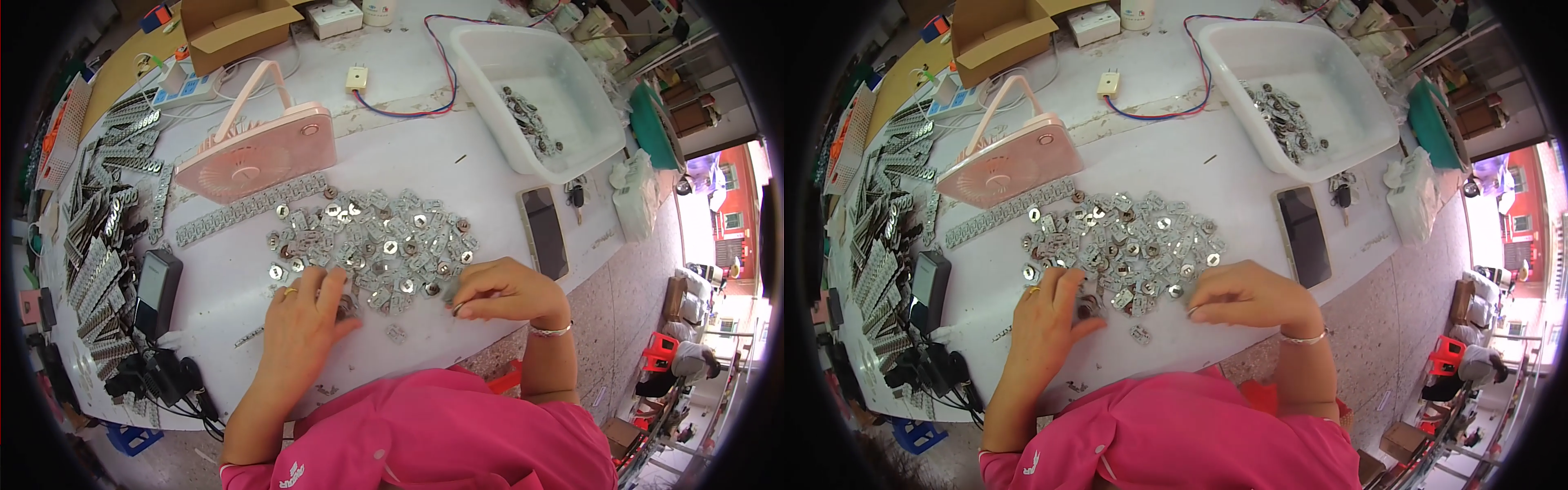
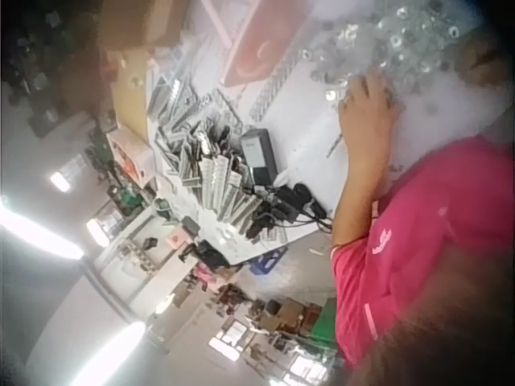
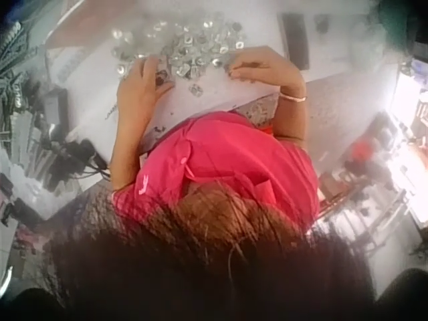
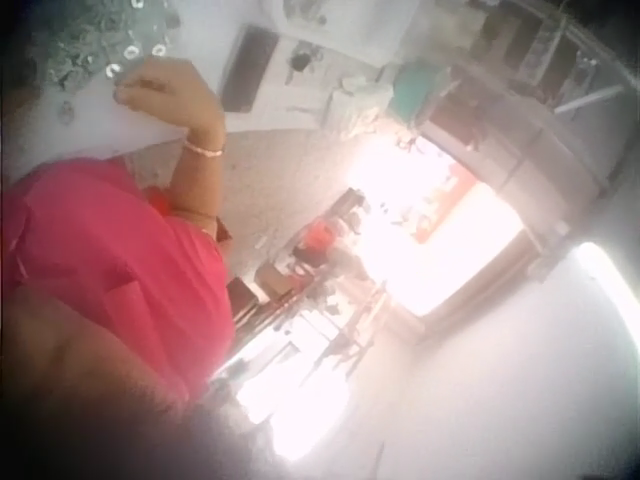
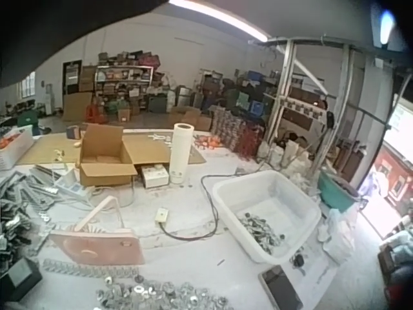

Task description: The person assembles small metal rings and metal brackets into a strip or chain by hand.

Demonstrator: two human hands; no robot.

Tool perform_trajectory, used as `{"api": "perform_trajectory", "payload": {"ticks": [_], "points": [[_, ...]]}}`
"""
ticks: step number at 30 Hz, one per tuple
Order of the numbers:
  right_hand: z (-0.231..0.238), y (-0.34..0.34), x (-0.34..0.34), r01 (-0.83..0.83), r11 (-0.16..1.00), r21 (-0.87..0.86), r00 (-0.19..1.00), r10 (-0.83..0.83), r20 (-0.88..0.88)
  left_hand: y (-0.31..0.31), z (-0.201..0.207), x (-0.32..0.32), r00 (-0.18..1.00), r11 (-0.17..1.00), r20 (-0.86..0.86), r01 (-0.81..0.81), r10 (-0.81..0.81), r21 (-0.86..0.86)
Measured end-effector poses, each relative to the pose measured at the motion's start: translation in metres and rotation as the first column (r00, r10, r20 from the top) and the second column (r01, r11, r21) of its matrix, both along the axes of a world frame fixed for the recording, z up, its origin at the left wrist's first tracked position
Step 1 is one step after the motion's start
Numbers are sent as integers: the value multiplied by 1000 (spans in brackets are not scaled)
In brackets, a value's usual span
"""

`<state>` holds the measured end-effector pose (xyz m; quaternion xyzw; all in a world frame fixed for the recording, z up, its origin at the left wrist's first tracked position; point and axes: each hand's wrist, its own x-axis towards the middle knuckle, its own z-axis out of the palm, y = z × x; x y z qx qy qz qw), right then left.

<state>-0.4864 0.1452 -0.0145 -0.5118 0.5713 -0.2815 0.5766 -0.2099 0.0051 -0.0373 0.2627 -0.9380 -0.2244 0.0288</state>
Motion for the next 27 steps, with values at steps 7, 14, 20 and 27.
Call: {"api": "perform_trajectory", "payload": {"ticks": [7,14,20,27], "points": [[-20,53,-42,573,783,-242,659,-616,-431,-6,-12,-3,956,988,-269,-140,120,-57],[-34,60,-57,453,745,-490,513,-667,-540,-22,-1,11,957,978,-262,-162,122,-134],[-57,78,-98,316,692,-649,377,-720,-583,-33,4,19,956,961,-234,-220,178,-165],[-56,69,-119,99,661,-744,236,-742,-628,-41,-7,27,880,932,-407,-328,244,-151]]}}
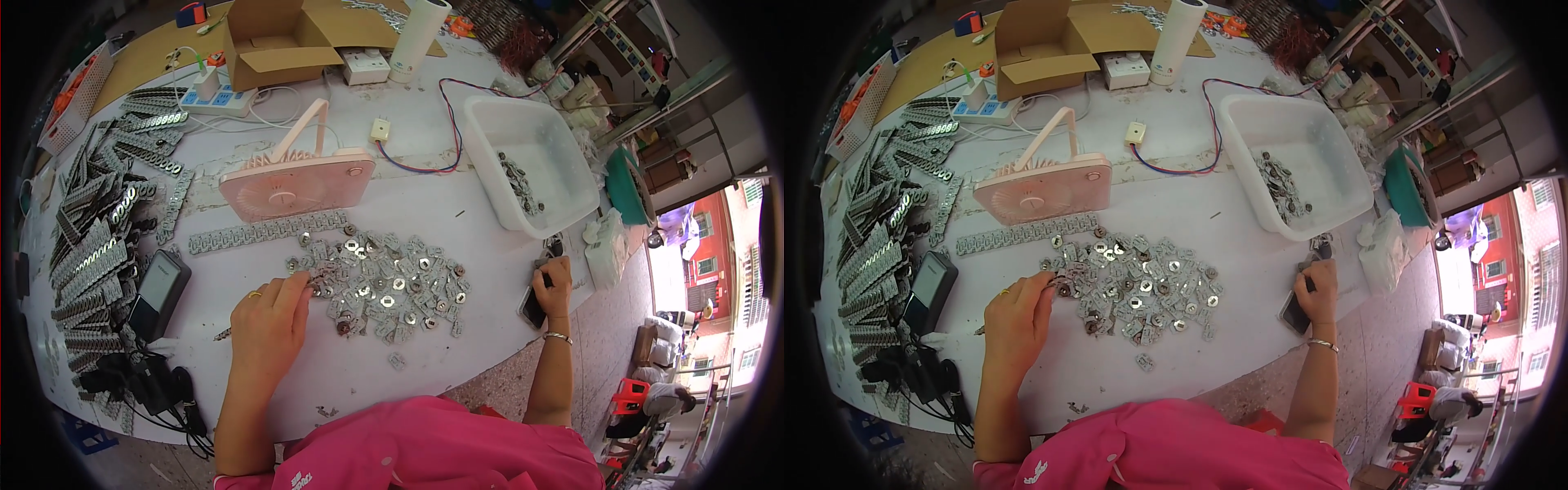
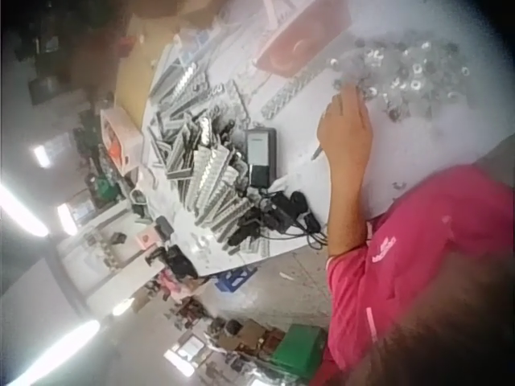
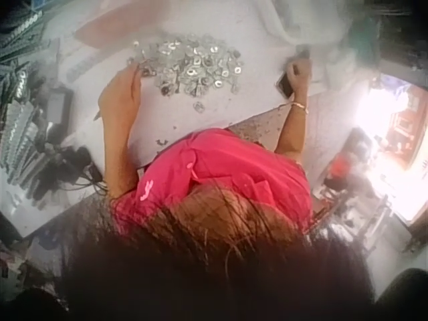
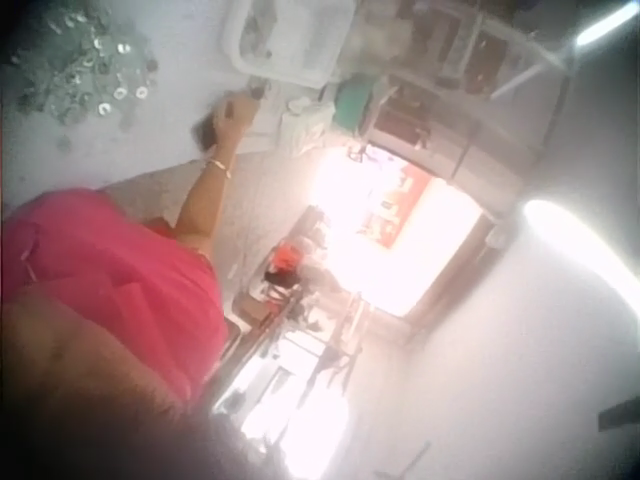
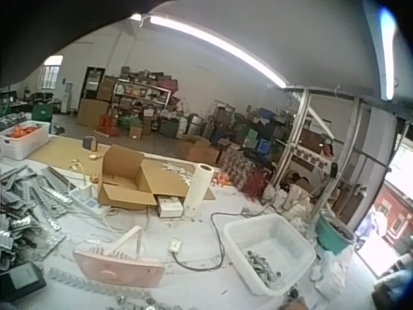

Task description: The person assembles small metal rings and metal brackets into a strip or chain by hand.

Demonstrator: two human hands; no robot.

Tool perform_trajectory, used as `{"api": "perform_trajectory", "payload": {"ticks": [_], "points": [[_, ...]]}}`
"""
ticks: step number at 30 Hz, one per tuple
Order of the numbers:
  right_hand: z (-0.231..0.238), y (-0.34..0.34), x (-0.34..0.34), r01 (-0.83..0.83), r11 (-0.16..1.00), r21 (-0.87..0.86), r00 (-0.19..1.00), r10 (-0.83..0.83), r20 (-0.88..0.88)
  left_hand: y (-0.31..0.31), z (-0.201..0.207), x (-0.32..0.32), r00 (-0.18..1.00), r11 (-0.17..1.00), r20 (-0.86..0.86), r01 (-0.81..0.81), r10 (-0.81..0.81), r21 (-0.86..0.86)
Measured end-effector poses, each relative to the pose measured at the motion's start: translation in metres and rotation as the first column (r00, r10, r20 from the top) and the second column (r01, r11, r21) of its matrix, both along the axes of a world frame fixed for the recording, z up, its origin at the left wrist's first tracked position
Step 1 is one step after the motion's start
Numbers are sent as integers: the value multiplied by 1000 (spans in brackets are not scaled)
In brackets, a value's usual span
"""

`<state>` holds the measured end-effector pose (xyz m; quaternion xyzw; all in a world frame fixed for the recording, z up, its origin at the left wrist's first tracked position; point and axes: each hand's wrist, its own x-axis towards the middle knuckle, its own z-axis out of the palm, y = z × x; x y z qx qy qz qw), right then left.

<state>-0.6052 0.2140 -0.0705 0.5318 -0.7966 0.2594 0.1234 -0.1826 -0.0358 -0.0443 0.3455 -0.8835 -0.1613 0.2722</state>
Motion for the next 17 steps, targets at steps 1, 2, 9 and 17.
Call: {"api": "perform_trajectory", "payload": {"ticks": [1,2,9,17], "points": [[2,-1,2,-36,999,40,998,39,-52,0,1,0,1000,1000,-14,9,-9,-10],[3,-3,4,-55,998,31,997,57,-56,1,2,3,1000,1000,-25,10,-10,-24],[-8,8,80,-160,977,142,975,179,-130,0,-6,4,999,995,-52,3,-8,-99],[-11,26,39,-52,966,252,958,120,-261,-1,-8,12,996,996,-74,-35,42,88]]}}
